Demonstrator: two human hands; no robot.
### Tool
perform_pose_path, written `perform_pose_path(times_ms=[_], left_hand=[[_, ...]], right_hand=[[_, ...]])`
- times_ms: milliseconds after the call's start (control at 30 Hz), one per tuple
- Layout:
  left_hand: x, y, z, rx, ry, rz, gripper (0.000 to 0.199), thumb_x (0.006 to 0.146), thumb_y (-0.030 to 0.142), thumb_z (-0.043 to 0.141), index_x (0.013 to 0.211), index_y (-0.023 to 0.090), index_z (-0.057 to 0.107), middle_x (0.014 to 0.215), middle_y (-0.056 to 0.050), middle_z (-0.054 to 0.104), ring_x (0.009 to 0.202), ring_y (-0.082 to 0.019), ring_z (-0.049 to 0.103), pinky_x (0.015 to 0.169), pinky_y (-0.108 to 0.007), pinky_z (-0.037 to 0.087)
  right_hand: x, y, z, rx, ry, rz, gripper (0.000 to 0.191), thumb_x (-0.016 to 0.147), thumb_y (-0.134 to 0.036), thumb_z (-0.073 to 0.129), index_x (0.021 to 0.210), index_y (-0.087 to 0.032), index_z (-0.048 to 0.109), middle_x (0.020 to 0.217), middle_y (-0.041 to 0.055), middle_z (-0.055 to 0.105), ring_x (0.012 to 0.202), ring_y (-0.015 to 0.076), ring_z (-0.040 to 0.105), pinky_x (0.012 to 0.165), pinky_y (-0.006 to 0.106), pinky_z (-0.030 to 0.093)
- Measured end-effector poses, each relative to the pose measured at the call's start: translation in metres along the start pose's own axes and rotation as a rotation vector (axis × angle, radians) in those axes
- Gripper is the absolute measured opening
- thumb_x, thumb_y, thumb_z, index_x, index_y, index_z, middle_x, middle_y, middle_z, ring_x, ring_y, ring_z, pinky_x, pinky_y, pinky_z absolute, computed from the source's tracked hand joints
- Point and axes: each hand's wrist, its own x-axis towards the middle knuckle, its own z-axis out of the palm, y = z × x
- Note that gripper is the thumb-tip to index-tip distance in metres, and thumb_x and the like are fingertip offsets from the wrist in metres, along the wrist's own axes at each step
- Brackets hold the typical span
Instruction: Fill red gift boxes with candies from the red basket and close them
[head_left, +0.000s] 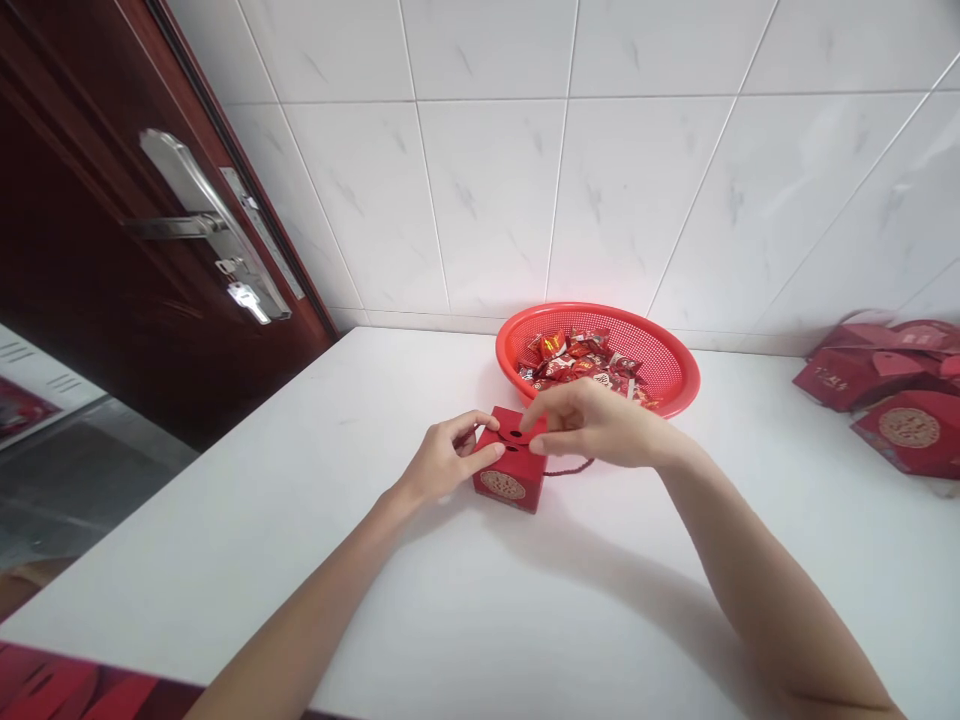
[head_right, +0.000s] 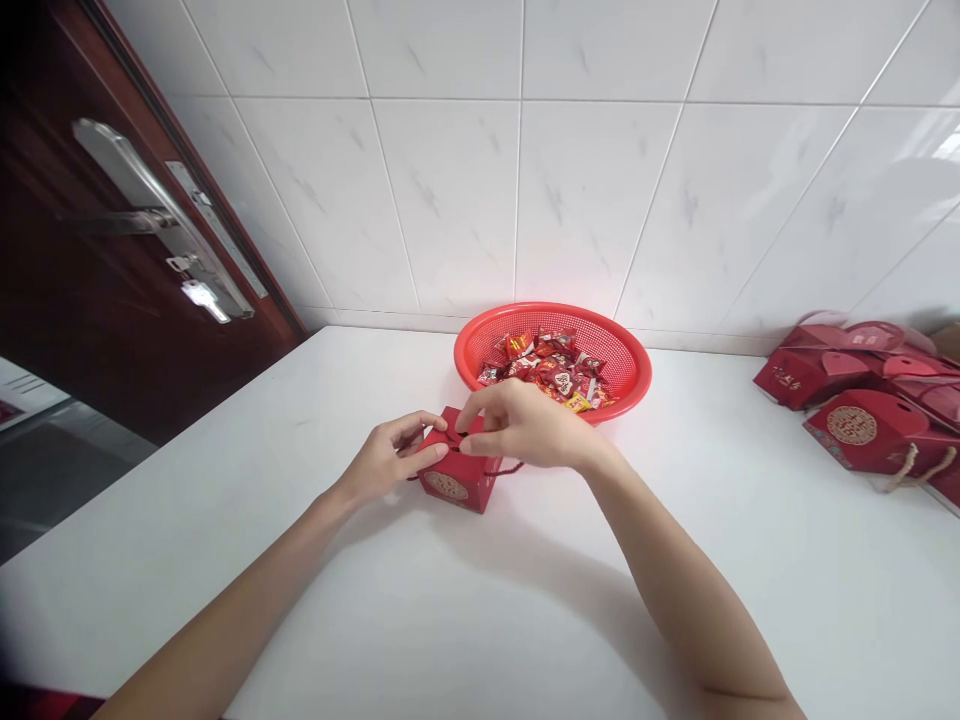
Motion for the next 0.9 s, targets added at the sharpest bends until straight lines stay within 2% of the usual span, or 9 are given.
perform_pose_path(times_ms=[100, 200, 300, 367, 500, 600, 700, 800, 900], left_hand=[[-0.002, 0.003, 0.005, -0.042, -0.014, -0.019, 0.028, 0.080, 0.044, 0.071, 0.095, 0.021, 0.070, 0.059, 0.008, 0.033, 0.056, -0.011, 0.030, 0.054, -0.024, 0.025], [-0.001, 0.008, 0.001, -0.202, -0.007, -0.093, 0.031, 0.073, 0.044, 0.076, 0.093, 0.020, 0.073, 0.056, 0.008, 0.040, 0.053, -0.010, 0.035, 0.052, -0.024, 0.028], [0.005, 0.010, -0.013, -0.478, 0.188, -0.166, 0.029, 0.065, 0.038, 0.081, 0.084, 0.017, 0.074, 0.054, 0.007, 0.045, 0.051, -0.009, 0.038, 0.053, -0.024, 0.033], [0.009, 0.009, -0.025, -0.590, 0.331, -0.160, 0.026, 0.063, 0.034, 0.080, 0.080, 0.017, 0.072, 0.050, 0.009, 0.038, 0.049, -0.007, 0.033, 0.055, -0.023, 0.036], [0.014, 0.004, -0.041, -0.698, 0.426, -0.171, 0.024, 0.062, 0.028, 0.077, 0.080, 0.018, 0.066, 0.047, 0.013, 0.032, 0.045, -0.005, 0.028, 0.054, -0.021, 0.037], [0.015, 0.005, -0.044, -0.755, 0.425, -0.185, 0.021, 0.062, 0.024, 0.075, 0.079, 0.017, 0.066, 0.048, 0.011, 0.039, 0.044, -0.005, 0.030, 0.054, -0.022, 0.039], [0.012, 0.010, -0.045, -0.793, 0.390, -0.180, 0.023, 0.059, 0.022, 0.071, 0.081, 0.016, 0.070, 0.057, 0.005, 0.056, 0.048, -0.007, 0.042, 0.058, -0.026, 0.046], [0.008, 0.014, -0.045, -0.822, 0.284, -0.118, 0.031, 0.058, 0.020, 0.070, 0.089, 0.017, 0.075, 0.077, -0.003, 0.073, 0.060, -0.013, 0.059, 0.068, -0.032, 0.053], [0.003, 0.017, -0.042, -0.822, 0.148, -0.019, 0.035, 0.062, 0.016, 0.073, 0.097, 0.019, 0.077, 0.090, -0.005, 0.079, 0.072, -0.018, 0.069, 0.077, -0.037, 0.057]], right_hand=[[0.006, -0.001, 0.015, -0.250, -0.021, 0.125, 0.022, 0.087, -0.024, 0.068, 0.108, -0.019, 0.072, 0.064, -0.0044, 0.054, 0.057, 0.0118, 0.048, 0.052, 0.025, 0.031], [0.010, -0.001, 0.025, -0.414, -0.023, 0.152, 0.022, 0.089, -0.025, 0.066, 0.110, -0.020, 0.071, 0.074, -0.0003, 0.063, 0.063, 0.0141, 0.054, 0.056, 0.026, 0.033], [0.011, 0.000, 0.027, -0.486, -0.036, 0.158, 0.017, 0.090, -0.027, 0.064, 0.104, -0.022, 0.072, 0.082, 0.0017, 0.068, 0.068, 0.0157, 0.057, 0.058, 0.027, 0.034], [0.011, 0.000, 0.026, -0.518, -0.055, 0.174, 0.016, 0.091, -0.029, 0.063, 0.101, -0.023, 0.073, 0.084, 0.0022, 0.070, 0.069, 0.0168, 0.058, 0.058, 0.028, 0.034], [0.011, 0.001, 0.025, -0.543, -0.081, 0.173, 0.021, 0.093, -0.036, 0.063, 0.107, -0.025, 0.074, 0.086, 0.0046, 0.071, 0.072, 0.0199, 0.061, 0.060, 0.029, 0.034], [0.013, 0.002, 0.026, -0.525, -0.081, 0.163, 0.024, 0.093, -0.039, 0.063, 0.109, -0.026, 0.074, 0.089, 0.0065, 0.072, 0.074, 0.0226, 0.062, 0.061, 0.031, 0.035], [0.012, 0.002, 0.025, -0.495, -0.074, 0.155, 0.023, 0.092, -0.037, 0.065, 0.108, -0.025, 0.075, 0.091, 0.0062, 0.073, 0.075, 0.0221, 0.063, 0.060, 0.031, 0.036], [0.010, 0.001, 0.020, -0.367, -0.065, 0.159, 0.026, 0.087, -0.034, 0.070, 0.110, -0.021, 0.074, 0.086, 0.0051, 0.072, 0.070, 0.0196, 0.063, 0.058, 0.030, 0.038], [0.004, 0.000, 0.009, -0.093, -0.029, 0.136, 0.035, 0.082, -0.034, 0.076, 0.114, -0.019, 0.072, 0.073, 0.0010, 0.067, 0.064, 0.0178, 0.062, 0.056, 0.029, 0.043]])
